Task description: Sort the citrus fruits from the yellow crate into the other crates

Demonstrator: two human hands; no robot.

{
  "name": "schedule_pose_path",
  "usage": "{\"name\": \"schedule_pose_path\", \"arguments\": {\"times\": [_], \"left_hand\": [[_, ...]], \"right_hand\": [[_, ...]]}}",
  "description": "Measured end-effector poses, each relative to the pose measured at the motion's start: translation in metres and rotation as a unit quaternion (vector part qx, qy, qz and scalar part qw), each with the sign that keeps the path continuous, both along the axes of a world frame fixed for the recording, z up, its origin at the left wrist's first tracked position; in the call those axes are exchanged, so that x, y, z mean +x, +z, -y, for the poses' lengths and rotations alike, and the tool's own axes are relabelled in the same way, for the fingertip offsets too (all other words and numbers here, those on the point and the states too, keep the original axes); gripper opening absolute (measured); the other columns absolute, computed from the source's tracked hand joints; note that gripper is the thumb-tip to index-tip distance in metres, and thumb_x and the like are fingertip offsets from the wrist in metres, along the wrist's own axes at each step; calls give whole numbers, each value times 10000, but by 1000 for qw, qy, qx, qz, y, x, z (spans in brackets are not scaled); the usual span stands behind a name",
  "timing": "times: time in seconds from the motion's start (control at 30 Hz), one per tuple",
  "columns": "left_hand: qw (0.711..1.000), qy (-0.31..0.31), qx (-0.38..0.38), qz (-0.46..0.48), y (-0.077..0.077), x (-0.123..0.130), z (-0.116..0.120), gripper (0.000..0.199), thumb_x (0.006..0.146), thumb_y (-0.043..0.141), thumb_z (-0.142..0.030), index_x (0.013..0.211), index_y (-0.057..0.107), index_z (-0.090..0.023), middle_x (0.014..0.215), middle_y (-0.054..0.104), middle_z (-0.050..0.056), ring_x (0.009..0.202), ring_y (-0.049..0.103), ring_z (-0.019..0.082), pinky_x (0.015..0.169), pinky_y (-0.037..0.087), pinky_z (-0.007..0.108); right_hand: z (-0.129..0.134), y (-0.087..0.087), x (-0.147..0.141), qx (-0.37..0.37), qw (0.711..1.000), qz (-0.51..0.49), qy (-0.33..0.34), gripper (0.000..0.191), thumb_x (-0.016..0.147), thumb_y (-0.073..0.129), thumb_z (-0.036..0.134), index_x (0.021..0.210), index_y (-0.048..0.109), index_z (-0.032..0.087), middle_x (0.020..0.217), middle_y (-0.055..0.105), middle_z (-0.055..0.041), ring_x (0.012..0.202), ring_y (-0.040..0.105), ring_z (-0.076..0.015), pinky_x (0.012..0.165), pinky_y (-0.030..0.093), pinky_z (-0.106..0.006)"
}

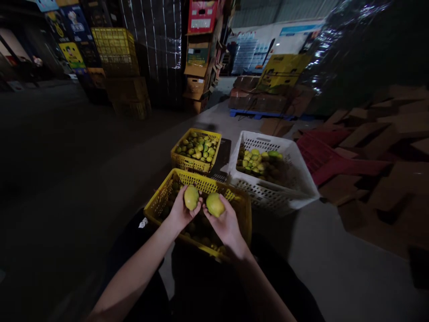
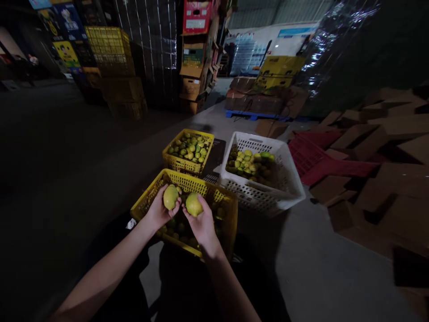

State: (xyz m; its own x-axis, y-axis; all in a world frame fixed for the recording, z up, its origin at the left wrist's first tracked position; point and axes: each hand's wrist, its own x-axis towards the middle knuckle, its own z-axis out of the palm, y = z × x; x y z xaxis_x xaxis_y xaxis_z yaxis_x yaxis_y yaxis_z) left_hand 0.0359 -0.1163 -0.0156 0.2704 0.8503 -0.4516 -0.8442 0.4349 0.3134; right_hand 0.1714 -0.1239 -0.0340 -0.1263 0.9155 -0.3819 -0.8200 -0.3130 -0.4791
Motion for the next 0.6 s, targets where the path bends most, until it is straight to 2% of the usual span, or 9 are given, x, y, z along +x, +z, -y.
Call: {"name": "schedule_pose_path", "arguments": {"times": [0.07,0.17,0.27,0.37,0.47,0.53,0.6], "left_hand": [[998,-35,55,13,4,-3,3,230,922,477,-355,993,616,-186,745,636,28,522,589,100,436,483,171],[991,-70,109,-25,8,-6,6,230,874,524,-351,922,628,-151,704,622,36,478,559,107,357,392,165],[985,-86,133,-66,8,-8,6,237,835,551,-359,829,623,-133,662,614,43,444,540,113,325,343,175],[982,-110,123,-97,-1,-9,1,253,835,546,-369,848,634,-133,666,632,47,454,563,122,333,339,177],[967,-167,69,-182,-26,-6,1,315,839,547,-424,905,653,-134,709,667,52,503,609,127,375,357,172],[943,-220,42,-248,-52,-1,9,364,833,545,-482,891,664,-143,727,680,53,530,623,131,413,379,181],[908,-279,33,-310,-83,6,23,369,838,521,-504,790,665,-168,685,666,39,533,600,128,483,436,212]], "right_hand": [[1,4,2,2,1000,-4,2,162,730,731,314,807,641,203,753,720,3,655,672,-153,591,569,-257],[6,11,5,29,999,1,38,218,748,696,397,801,646,191,743,709,-15,597,650,-150,462,507,-220],[11,17,7,63,997,2,55,216,746,673,396,752,634,184,717,686,-21,565,630,-146,414,468,-208],[13,20,9,79,996,-8,49,210,733,669,394,730,621,190,706,671,-18,557,615,-142,419,465,-214],[12,22,14,66,997,-5,33,207,693,708,373,776,630,200,744,685,-11,603,634,-151,470,495,-228],[11,23,18,60,998,-1,15,227,656,740,331,819,639,210,774,703,-9,631,645,-160,485,500,-234],[10,22,23,54,998,-14,4,243,632,751,302,828,642,208,778,713,-13,637,647,-166,475,489,-230]]}}
